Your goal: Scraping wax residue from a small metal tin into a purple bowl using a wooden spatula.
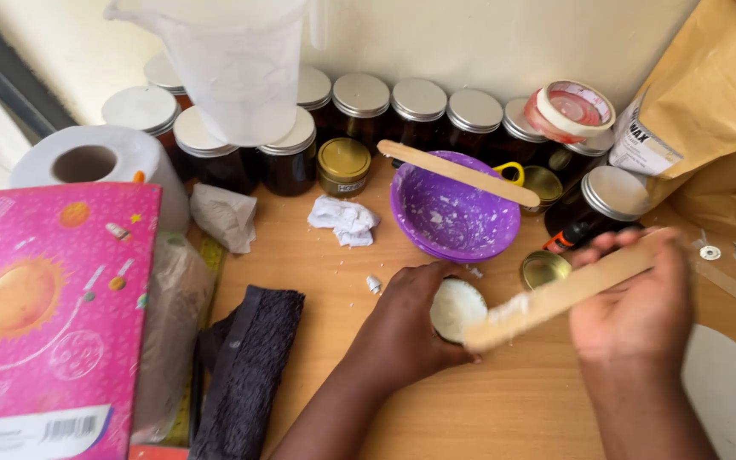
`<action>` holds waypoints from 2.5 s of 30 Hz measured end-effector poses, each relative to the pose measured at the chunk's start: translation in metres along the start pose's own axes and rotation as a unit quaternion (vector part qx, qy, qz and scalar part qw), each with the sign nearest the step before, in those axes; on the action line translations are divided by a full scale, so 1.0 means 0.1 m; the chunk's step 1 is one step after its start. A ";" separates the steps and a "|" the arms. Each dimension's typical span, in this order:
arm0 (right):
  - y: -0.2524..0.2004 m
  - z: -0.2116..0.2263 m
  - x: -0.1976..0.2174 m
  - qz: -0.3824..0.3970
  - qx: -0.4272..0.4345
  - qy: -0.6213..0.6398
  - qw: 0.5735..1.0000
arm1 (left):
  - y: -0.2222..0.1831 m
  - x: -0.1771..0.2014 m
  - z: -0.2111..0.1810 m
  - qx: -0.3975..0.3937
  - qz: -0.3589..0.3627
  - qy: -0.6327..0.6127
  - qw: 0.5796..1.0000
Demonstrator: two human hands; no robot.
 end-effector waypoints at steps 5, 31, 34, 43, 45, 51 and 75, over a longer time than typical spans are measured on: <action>-0.27 0.18 -0.30 -0.003 0.216 0.021 0.976 | -0.04 -0.01 0.00 0.015 0.006 0.001 1.000; -0.68 0.17 -0.38 0.118 0.273 -0.086 0.951 | 0.00 0.06 -0.06 0.077 0.029 0.000 0.997; -0.69 0.25 -0.38 0.112 0.274 -0.067 0.953 | -0.02 0.03 -0.05 0.028 0.011 -0.002 1.000; -0.78 0.28 -0.44 0.068 0.270 -0.065 0.958 | -0.02 -0.05 -0.06 0.036 -0.006 -0.013 0.999; -0.78 0.26 -0.44 0.045 0.285 -0.088 0.954 | 0.00 -0.04 -0.08 0.045 -0.003 -0.011 0.999; -0.84 0.17 -0.41 0.031 0.379 -0.152 0.912 | 0.01 0.02 -0.15 0.045 -0.011 -0.057 0.997; -0.82 0.24 -0.48 0.173 0.277 -0.063 0.943 | -0.01 -0.09 -0.09 0.062 0.051 -0.062 0.995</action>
Point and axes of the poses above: each hand's wrist, its own y-axis towards the middle knuckle, its own x-axis out of the back of the hand, z = x × y, the point moved 4 cm from there along y, towards the middle knuckle, and after that the axes turned 8 degrees about -z, right-handed, at the moved point
